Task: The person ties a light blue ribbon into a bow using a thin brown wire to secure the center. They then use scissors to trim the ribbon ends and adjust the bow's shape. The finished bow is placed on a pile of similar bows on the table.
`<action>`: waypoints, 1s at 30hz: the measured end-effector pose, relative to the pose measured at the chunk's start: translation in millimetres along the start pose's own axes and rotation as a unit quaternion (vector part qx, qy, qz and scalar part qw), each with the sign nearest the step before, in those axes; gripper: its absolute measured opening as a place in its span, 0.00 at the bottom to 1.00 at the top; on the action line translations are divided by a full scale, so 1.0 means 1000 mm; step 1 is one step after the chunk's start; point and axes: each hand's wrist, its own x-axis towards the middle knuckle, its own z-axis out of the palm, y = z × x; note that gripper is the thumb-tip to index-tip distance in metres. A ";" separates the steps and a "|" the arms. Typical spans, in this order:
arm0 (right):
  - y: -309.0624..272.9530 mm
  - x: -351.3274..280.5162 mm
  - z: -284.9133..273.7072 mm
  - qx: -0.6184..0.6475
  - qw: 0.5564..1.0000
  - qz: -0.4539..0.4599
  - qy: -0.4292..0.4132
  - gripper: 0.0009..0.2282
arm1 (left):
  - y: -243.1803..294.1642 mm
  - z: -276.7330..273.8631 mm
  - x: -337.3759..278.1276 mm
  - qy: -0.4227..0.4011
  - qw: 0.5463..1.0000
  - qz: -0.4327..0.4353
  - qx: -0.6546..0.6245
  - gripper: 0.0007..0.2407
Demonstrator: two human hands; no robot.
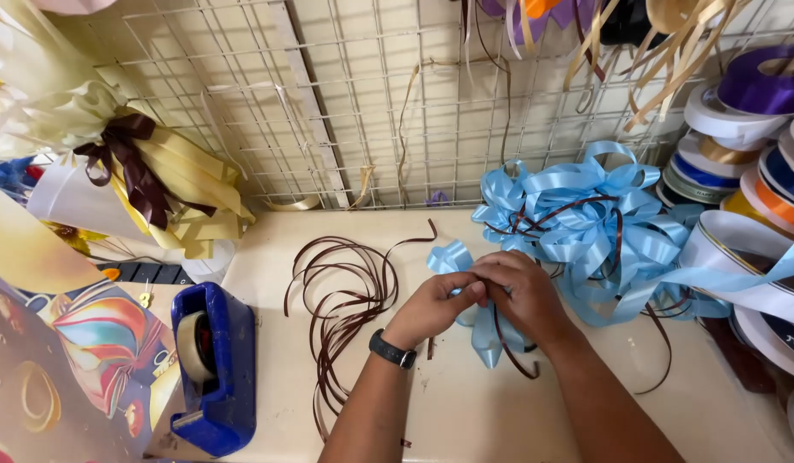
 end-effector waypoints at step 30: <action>-0.003 -0.002 -0.008 0.380 0.904 0.197 0.019 0.14 | -0.005 -0.001 0.018 0.191 0.979 -0.025 -0.061 0.15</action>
